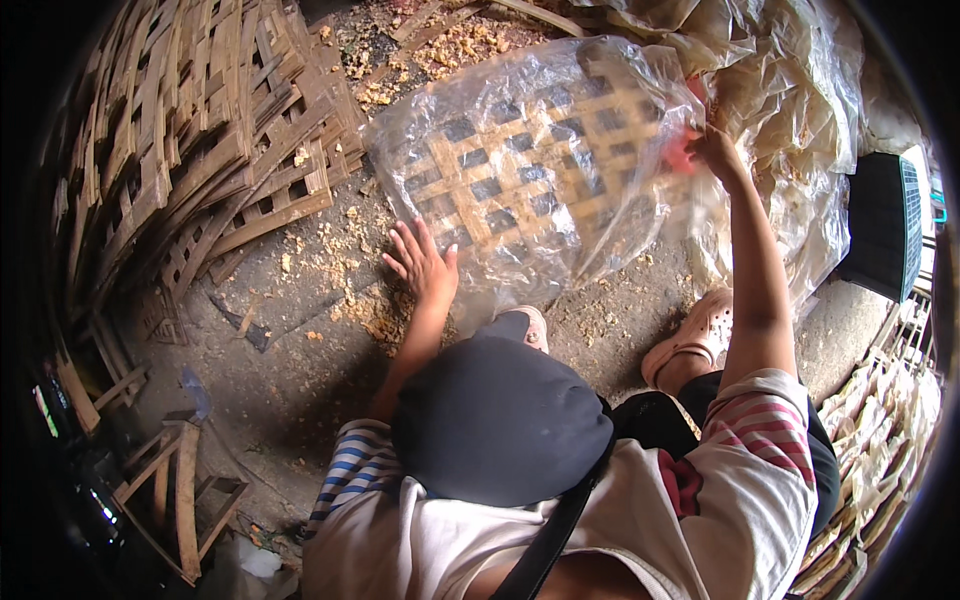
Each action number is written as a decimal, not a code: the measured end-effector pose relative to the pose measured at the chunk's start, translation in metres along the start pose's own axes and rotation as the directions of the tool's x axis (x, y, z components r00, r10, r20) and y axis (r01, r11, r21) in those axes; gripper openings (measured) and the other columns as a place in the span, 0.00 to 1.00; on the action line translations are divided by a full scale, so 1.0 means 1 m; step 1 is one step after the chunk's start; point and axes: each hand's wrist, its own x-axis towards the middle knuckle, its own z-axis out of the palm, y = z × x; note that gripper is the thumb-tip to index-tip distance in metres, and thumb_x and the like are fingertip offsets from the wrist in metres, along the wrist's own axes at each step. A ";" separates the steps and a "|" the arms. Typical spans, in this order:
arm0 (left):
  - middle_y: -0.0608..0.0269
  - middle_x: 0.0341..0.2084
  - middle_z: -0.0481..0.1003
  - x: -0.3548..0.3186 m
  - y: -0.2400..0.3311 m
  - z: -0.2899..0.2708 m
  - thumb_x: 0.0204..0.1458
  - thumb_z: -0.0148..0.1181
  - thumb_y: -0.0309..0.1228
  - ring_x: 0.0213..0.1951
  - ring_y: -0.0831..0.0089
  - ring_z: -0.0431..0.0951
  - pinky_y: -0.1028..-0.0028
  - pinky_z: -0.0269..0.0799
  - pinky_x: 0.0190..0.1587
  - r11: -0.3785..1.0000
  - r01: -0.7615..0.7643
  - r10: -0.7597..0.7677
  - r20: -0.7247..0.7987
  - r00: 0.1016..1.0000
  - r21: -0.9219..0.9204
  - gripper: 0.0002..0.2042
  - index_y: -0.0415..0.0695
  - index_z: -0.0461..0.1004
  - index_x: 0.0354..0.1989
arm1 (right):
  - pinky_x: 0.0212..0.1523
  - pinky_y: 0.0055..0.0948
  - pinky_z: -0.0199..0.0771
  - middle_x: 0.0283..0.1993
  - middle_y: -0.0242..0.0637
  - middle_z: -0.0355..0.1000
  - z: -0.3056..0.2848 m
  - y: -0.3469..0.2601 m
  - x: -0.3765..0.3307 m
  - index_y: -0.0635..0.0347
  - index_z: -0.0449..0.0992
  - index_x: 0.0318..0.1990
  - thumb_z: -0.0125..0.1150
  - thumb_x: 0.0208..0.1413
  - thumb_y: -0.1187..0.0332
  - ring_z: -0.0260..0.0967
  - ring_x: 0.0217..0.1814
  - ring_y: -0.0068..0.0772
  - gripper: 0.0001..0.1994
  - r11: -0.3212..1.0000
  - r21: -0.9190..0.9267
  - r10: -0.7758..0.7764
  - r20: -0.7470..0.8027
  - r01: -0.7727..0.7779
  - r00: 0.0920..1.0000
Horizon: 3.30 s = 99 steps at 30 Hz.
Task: The person assembles a wooden lattice tray by hand, then places a plastic sheet inside it. They repeat this process with a second tray, lining each with a plastic sheet and setting them on the floor.
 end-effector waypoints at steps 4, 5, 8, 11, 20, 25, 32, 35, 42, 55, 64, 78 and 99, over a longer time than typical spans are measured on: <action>0.42 0.75 0.32 0.002 0.006 0.006 0.58 0.56 0.49 0.75 0.46 0.28 0.37 0.19 0.69 0.999 0.008 -0.008 -0.017 1.000 0.042 0.43 0.45 0.40 0.76 | 0.43 0.32 0.78 0.40 0.43 0.79 -0.027 0.030 0.025 0.62 0.73 0.57 0.61 0.55 0.68 0.79 0.41 0.32 0.21 0.965 -0.040 0.252 -0.145 -0.260 0.957; 0.42 0.75 0.32 0.004 0.010 0.006 0.58 0.55 0.49 0.75 0.46 0.28 0.37 0.19 0.69 0.999 0.008 -0.008 -0.018 1.000 0.033 0.43 0.45 0.40 0.76 | 0.45 0.33 0.79 0.42 0.45 0.79 -0.033 0.032 0.025 0.62 0.73 0.56 0.62 0.53 0.67 0.79 0.43 0.34 0.22 0.929 -0.184 0.279 -0.224 -0.322 0.934; 0.40 0.75 0.33 -0.007 -0.022 0.002 0.58 0.55 0.49 0.75 0.44 0.29 0.36 0.19 0.69 0.992 0.047 -0.037 -0.089 0.995 0.118 0.43 0.45 0.41 0.76 | 0.55 0.43 0.75 0.53 0.53 0.76 0.051 -0.037 0.012 0.59 0.67 0.62 0.66 0.51 0.49 0.76 0.54 0.50 0.35 0.477 -0.678 0.256 -0.500 -0.558 0.827; 0.39 0.74 0.33 -0.006 -0.018 0.010 0.59 0.53 0.50 0.75 0.43 0.28 0.36 0.19 0.69 0.992 0.046 -0.032 -0.117 0.993 0.118 0.42 0.45 0.41 0.76 | 0.64 0.49 0.64 0.66 0.52 0.65 0.067 -0.059 -0.003 0.48 0.50 0.74 0.56 0.56 0.44 0.62 0.68 0.55 0.41 0.627 -0.432 0.195 -0.719 -0.648 0.667; 0.39 0.74 0.33 -0.002 0.005 -0.002 0.59 0.53 0.51 0.75 0.42 0.29 0.37 0.21 0.69 0.987 0.063 -0.058 -0.037 0.998 0.149 0.42 0.46 0.41 0.76 | 0.68 0.47 0.61 0.65 0.53 0.66 -0.104 0.069 0.024 0.48 0.59 0.70 0.51 0.59 0.42 0.61 0.70 0.54 0.35 0.577 -0.500 0.269 -0.630 -0.646 0.728; 0.41 0.75 0.33 -0.006 0.013 -0.005 0.59 0.53 0.49 0.75 0.43 0.29 0.39 0.20 0.70 0.990 0.037 -0.029 -0.059 0.998 0.139 0.41 0.45 0.41 0.76 | 0.65 0.49 0.63 0.61 0.53 0.70 -0.125 0.046 0.030 0.50 0.68 0.64 0.58 0.55 0.43 0.65 0.66 0.55 0.33 0.650 -0.389 0.317 -0.643 -0.653 0.698; 0.46 0.75 0.31 -0.014 0.028 0.003 0.64 0.43 0.52 0.75 0.47 0.28 0.41 0.20 0.71 0.994 -0.025 0.019 0.063 0.998 0.109 0.41 0.40 0.34 0.75 | 0.58 0.47 0.63 0.53 0.48 0.72 0.057 -0.028 -0.006 0.51 0.73 0.58 0.60 0.56 0.53 0.65 0.53 0.53 0.24 0.802 -0.524 -0.376 -0.816 -0.287 0.439; 0.46 0.75 0.29 -0.015 0.028 0.015 0.64 0.39 0.53 0.75 0.47 0.28 0.42 0.19 0.71 0.990 -0.030 0.023 0.051 0.998 0.137 0.41 0.38 0.34 0.75 | 0.59 0.48 0.63 0.57 0.38 0.73 0.074 -0.024 -0.002 0.48 0.76 0.55 0.63 0.55 0.48 0.64 0.60 0.51 0.23 0.740 -0.569 -0.240 -0.721 -0.358 0.650; 0.45 0.75 0.31 -0.011 0.030 0.025 0.64 0.39 0.53 0.76 0.47 0.29 0.42 0.21 0.71 0.989 -0.079 0.080 -0.004 0.997 0.128 0.41 0.37 0.36 0.75 | 0.42 0.37 0.76 0.42 0.39 0.78 0.030 -0.023 -0.018 0.58 0.76 0.44 0.67 0.55 0.66 0.78 0.41 0.41 0.12 0.869 -0.486 -0.285 -0.340 0.092 0.896; 0.43 0.75 0.30 -0.013 0.027 0.018 0.64 0.40 0.52 0.75 0.46 0.29 0.41 0.24 0.71 0.990 -0.062 0.060 0.015 0.998 0.131 0.41 0.36 0.36 0.75 | 0.48 0.24 0.74 0.49 0.38 0.76 0.046 0.001 -0.003 0.66 0.76 0.52 0.55 0.61 0.73 0.74 0.45 0.25 0.13 0.775 0.313 -0.035 -0.846 0.549 0.532; 0.44 0.75 0.29 -0.014 0.024 0.021 0.64 0.39 0.52 0.76 0.46 0.29 0.42 0.23 0.71 0.988 -0.054 0.057 -0.016 0.998 0.145 0.40 0.35 0.36 0.74 | 0.53 0.31 0.72 0.49 0.38 0.78 0.065 -0.005 -0.042 0.62 0.74 0.57 0.51 0.69 0.61 0.73 0.51 0.28 0.17 0.932 0.341 -0.008 -0.321 0.123 0.947; 0.44 0.74 0.24 -0.009 0.044 0.017 0.65 0.36 0.53 0.75 0.49 0.24 0.43 0.18 0.71 0.993 -0.036 0.029 0.063 0.998 0.115 0.40 0.36 0.33 0.74 | 0.44 0.45 0.76 0.47 0.48 0.78 0.005 -0.012 -0.036 0.58 0.75 0.52 0.58 0.59 0.59 0.77 0.47 0.48 0.17 0.618 -0.665 0.003 -0.532 -0.420 0.847; 0.48 0.70 0.55 0.016 -0.022 -0.477 0.56 0.58 0.30 0.73 0.48 0.49 0.45 0.40 0.73 0.940 -0.058 0.341 -0.927 0.158 0.336 0.34 0.48 0.54 0.72 | 0.56 0.47 0.67 0.54 0.47 0.72 0.098 -0.036 0.041 0.54 0.74 0.55 0.54 0.62 0.66 0.67 0.57 0.54 0.15 0.705 -0.667 -0.576 -0.342 0.240 0.742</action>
